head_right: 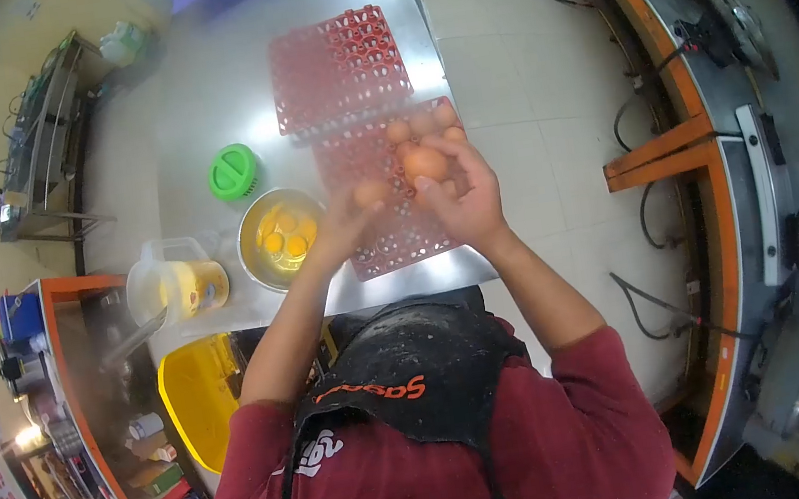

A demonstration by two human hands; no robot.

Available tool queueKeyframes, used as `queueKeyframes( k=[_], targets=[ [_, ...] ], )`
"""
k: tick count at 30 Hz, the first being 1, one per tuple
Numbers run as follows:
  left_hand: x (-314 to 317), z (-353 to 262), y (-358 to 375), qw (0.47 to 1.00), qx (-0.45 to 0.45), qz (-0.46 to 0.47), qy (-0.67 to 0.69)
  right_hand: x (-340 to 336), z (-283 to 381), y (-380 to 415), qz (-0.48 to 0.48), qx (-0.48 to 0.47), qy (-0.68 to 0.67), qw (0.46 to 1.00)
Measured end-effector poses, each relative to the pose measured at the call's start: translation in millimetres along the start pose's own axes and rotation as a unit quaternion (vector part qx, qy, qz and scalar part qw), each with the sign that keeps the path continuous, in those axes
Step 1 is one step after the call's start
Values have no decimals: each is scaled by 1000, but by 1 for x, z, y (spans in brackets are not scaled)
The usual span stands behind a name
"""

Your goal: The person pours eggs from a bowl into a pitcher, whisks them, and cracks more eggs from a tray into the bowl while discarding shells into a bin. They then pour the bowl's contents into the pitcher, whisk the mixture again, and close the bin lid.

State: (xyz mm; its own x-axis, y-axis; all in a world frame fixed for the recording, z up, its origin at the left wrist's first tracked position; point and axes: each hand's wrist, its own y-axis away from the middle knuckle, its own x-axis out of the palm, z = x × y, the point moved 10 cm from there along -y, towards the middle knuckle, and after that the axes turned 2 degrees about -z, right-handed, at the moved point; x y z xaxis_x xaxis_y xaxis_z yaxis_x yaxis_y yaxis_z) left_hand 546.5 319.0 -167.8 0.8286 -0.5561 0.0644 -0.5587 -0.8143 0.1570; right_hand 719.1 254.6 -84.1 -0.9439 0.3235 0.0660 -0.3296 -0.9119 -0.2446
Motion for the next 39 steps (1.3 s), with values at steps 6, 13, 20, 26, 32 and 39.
queueKeyframes(
  k=[6, 13, 20, 26, 32, 39],
  targets=[
    [4, -12, 14, 999, -5, 18, 42, 71, 38, -2, 130, -223, 341, 904],
    [-12, -9, 21, 999, -21, -1, 47, 61, 26, -1, 48, -173, 207, 962],
    [-36, -24, 46, 991, 10, -1, 133, 62, -48, -10, 107, -80, 501, 855],
    [-81, -52, 87, 994, 59, -80, 48, 89, -48, -7, 122, -49, 520, 844],
    [-131, -59, 115, 985, 88, -139, -54, 214, -21, 12, 358, 164, -2, 919],
    [-177, -39, 138, 975, 59, -179, -116, 269, -71, 9, 392, 148, 95, 903]
  ],
)
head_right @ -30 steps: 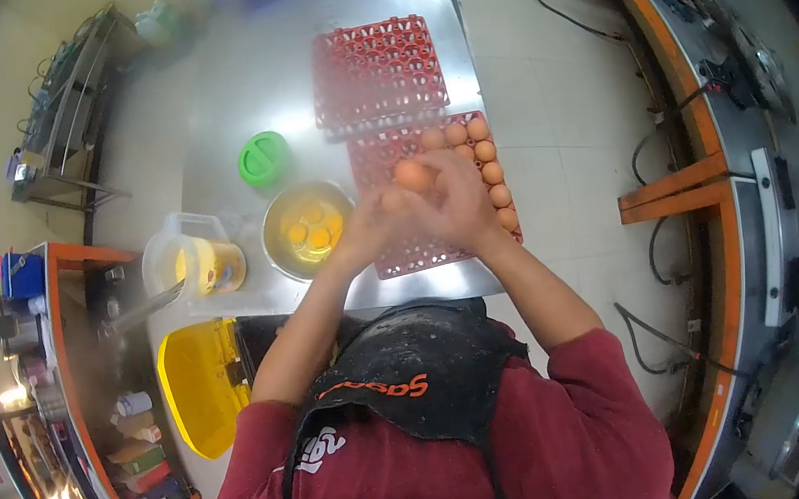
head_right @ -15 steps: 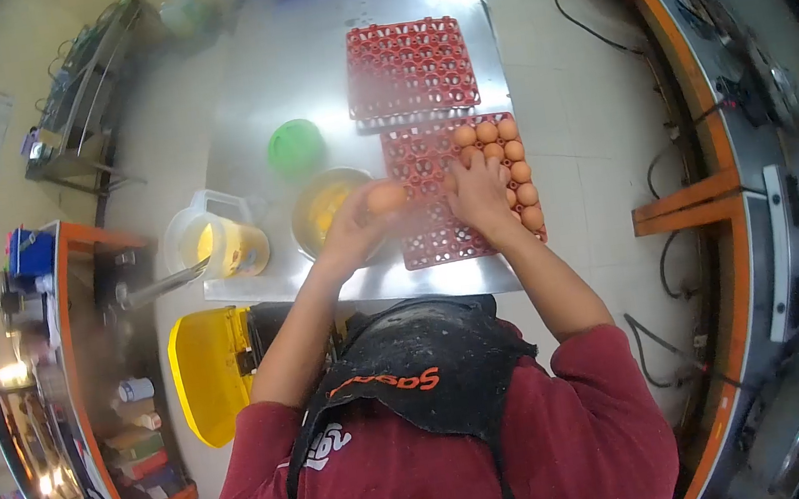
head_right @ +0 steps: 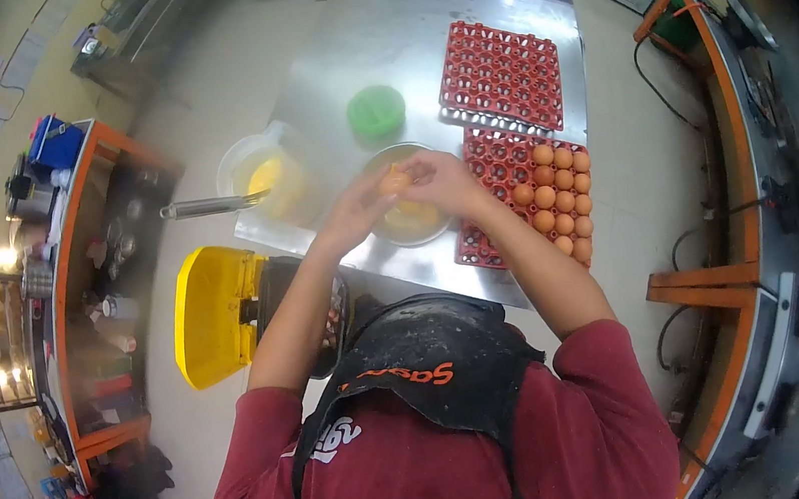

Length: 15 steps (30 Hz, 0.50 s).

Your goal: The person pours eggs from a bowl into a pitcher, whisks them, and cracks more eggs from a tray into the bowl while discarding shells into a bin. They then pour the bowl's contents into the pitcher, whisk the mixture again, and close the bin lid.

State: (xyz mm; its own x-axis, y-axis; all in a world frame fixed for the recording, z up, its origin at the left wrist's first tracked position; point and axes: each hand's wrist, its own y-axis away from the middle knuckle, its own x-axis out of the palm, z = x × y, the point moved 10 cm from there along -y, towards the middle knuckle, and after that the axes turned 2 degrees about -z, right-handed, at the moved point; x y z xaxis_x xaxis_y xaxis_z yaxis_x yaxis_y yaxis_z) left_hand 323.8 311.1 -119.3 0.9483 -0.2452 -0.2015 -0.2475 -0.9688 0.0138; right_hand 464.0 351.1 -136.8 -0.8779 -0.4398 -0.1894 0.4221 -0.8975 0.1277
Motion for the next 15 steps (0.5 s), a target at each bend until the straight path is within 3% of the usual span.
queueKeyframes(
  k=[4, 8, 11, 15],
  targets=[
    [-5, 28, -11, 996, -21, -1, -85, 3, -14, -11, -48, -28, 106, 993],
    [-2, 25, -14, 986, 65, -30, -148, 4, -12, -9, -56, -46, 182, 981],
    [1, 21, -13, 989, 76, -30, -125, 2, -12, -6, -82, -45, 198, 976],
    [6, 39, -18, 992, 63, -12, -110, 5, -4, 2, -45, -55, 148, 986]
  ],
)
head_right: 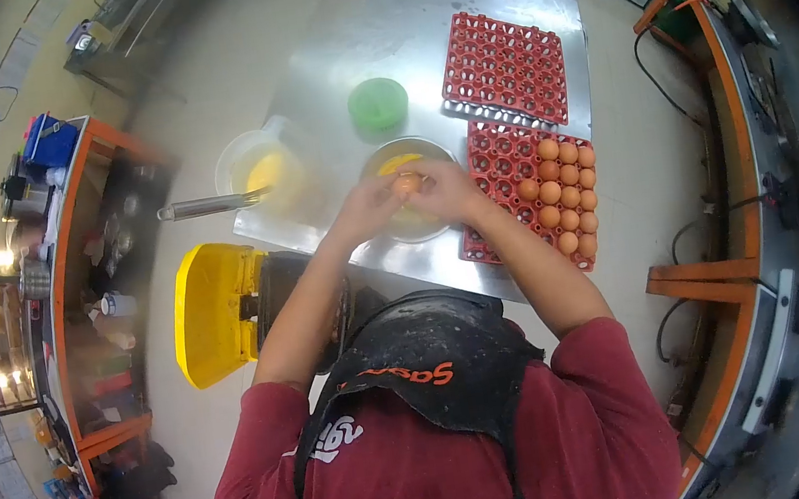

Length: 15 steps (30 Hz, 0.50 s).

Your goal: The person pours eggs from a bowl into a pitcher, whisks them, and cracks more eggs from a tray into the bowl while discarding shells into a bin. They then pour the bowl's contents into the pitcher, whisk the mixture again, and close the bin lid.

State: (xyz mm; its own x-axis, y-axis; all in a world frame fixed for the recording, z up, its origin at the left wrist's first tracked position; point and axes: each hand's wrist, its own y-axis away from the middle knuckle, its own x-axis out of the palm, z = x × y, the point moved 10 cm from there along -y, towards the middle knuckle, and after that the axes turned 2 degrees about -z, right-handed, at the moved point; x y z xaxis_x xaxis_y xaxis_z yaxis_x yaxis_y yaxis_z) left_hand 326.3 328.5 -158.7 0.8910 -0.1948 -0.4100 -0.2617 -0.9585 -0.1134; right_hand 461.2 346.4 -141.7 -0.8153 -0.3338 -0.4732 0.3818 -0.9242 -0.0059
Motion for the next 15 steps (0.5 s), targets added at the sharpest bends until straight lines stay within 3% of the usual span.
queueKeyframes(
  k=[4, 7, 10, 15],
  targets=[
    [2, -3, -3, 998, -38, 44, 1, 3, -4, 0, 29, 2, -29, 999],
    [-2, 1, 2, 988, -103, 40, 111, 9, -13, -1, 50, 11, -102, 993],
    [-6, -2, 4, 982, -136, 50, 125, 12, -17, -3, 83, 15, -133, 987],
    [-7, -13, 2, 994, -87, 59, 0, 12, -14, -5, 80, 22, -100, 992]
  ],
)
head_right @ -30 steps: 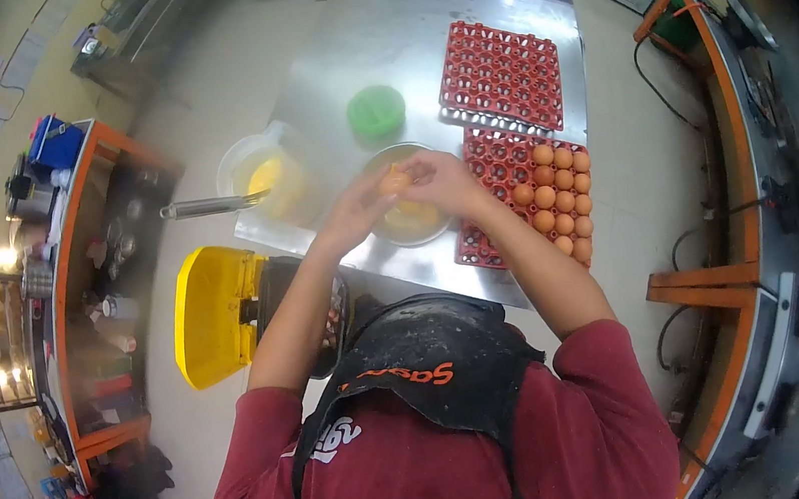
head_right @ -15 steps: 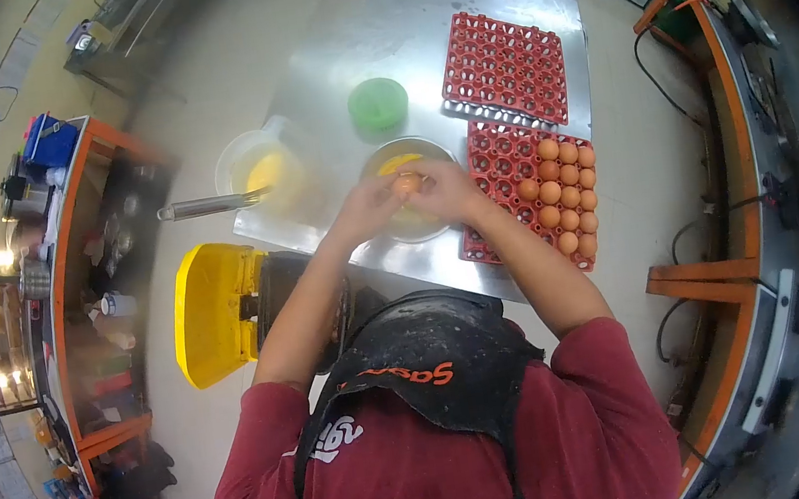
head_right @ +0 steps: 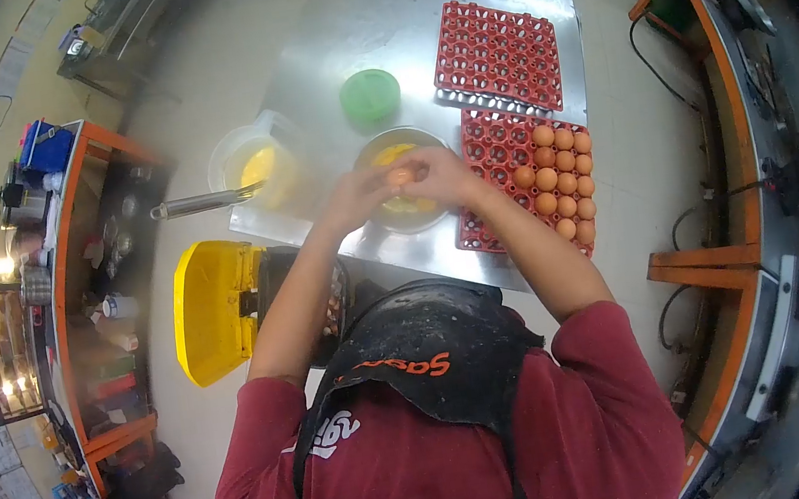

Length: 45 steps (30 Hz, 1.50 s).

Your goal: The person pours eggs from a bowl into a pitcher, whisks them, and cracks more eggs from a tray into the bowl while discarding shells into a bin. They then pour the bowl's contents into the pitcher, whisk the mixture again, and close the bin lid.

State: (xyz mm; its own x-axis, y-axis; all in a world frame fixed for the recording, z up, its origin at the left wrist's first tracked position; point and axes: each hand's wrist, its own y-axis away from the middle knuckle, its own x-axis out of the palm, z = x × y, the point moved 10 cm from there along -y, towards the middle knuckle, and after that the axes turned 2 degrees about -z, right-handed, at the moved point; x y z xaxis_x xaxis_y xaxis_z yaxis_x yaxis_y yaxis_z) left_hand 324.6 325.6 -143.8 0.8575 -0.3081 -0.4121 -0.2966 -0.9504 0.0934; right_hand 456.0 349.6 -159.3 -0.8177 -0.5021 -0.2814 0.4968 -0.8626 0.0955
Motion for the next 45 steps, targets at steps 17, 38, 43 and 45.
queueKeyframes(
  k=[17, 38, 43, 45],
  targets=[
    [12, -7, 7, 980, 155, -92, -81, -5, 35, 18, -99, -57, 120, 986],
    [-21, -5, 21, 977, 47, -189, 90, -25, 36, 20, -194, -108, 0, 975],
    [-12, 44, 66, 907, -101, -138, 386, 50, 78, 28, -80, -142, 172, 971],
    [-15, 65, 111, 820, -110, -179, 533, 95, 95, 37, 16, -158, 168, 973]
  ],
)
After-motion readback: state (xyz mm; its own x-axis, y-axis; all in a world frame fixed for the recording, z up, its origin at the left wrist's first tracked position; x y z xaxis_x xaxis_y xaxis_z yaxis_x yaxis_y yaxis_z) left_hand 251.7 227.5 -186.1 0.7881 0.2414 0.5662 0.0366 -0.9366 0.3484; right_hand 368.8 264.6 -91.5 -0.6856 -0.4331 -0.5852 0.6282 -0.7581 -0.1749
